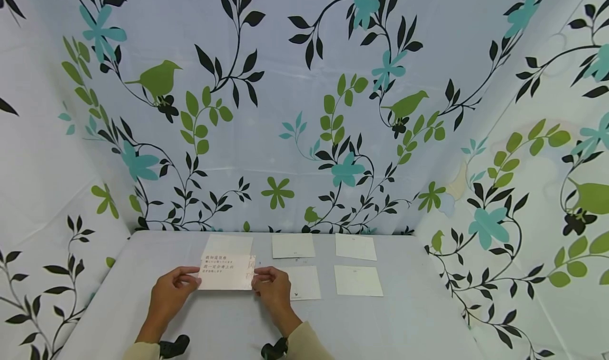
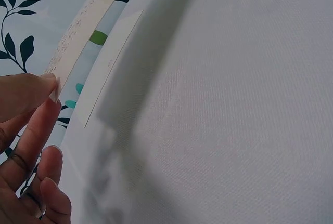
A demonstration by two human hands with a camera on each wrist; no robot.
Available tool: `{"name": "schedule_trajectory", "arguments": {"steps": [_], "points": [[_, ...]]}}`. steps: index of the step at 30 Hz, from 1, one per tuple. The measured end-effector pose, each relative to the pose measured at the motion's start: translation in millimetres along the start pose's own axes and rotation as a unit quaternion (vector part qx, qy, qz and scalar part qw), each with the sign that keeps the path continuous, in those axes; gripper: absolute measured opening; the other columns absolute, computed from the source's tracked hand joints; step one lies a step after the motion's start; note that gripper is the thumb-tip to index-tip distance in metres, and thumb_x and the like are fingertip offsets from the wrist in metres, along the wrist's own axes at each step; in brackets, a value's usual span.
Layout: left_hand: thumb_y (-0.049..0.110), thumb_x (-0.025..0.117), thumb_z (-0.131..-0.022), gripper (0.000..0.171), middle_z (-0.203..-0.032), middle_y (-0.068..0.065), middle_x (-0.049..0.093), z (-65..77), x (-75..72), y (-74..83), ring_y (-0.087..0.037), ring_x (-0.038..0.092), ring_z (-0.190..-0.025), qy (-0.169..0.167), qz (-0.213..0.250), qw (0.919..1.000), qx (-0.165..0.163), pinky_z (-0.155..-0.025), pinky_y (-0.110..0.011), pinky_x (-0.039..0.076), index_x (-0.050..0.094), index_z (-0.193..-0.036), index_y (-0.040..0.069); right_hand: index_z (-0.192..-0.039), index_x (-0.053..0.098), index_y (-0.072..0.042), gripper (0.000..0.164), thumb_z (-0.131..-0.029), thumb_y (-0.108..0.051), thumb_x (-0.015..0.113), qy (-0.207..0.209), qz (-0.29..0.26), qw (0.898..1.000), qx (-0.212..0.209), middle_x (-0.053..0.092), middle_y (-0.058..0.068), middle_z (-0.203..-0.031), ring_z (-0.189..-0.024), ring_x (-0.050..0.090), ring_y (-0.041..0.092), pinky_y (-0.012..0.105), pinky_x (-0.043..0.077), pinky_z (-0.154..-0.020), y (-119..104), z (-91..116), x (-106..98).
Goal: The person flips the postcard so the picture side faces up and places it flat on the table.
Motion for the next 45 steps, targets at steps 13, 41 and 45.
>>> {"name": "schedule_trajectory", "arguments": {"steps": [13,41,45], "points": [[0.021,0.077,-0.094,0.037,-0.098,-0.006,0.077,1.2,3.3,-4.3,-0.021,0.057,-0.086,-0.018,-0.053,0.9983,0.015,-0.07,-0.031,0.041,0.073,-0.127,0.006,-0.102,0.081,-0.013,0.026,-0.084,0.006,0.078,-0.023,0.043,0.999,-0.009,0.075,0.0,-0.085,-0.065,0.067,0.009,0.025,0.056,-0.058,9.0,2.8,0.0],[0.022,0.076,-0.093,0.033,-0.093,-0.003,0.075,5.8,9.1,-4.6,-0.026,0.057,-0.089,0.001,-0.149,0.9884,0.026,-0.07,-0.036,0.038,0.076,-0.122,0.007,-0.1,0.08,-0.01,0.018,-0.087,0.002,0.079,-0.031,0.079,0.996,-0.011,0.075,-0.007,-0.081,-0.06,0.067,0.009,0.023,0.055,-0.051,11.1,3.7,-2.6],[0.019,0.077,-0.092,0.032,-0.092,-0.003,0.073,7.0,12.6,-0.7,-0.025,0.055,-0.086,0.021,-0.156,0.9867,0.039,-0.069,-0.034,0.037,0.077,-0.121,0.007,-0.099,0.08,-0.01,0.016,-0.087,0.0,0.08,-0.027,0.083,0.996,-0.031,0.075,-0.006,-0.082,-0.06,0.068,0.01,0.023,0.055,-0.052,7.7,4.3,-7.1]]}}
Point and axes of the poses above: each hand's wrist, its own z-axis away from the middle knuckle, its own x-axis out of the palm, y = z × x, the point moved 4 cm from there along -z, towards the middle knuckle
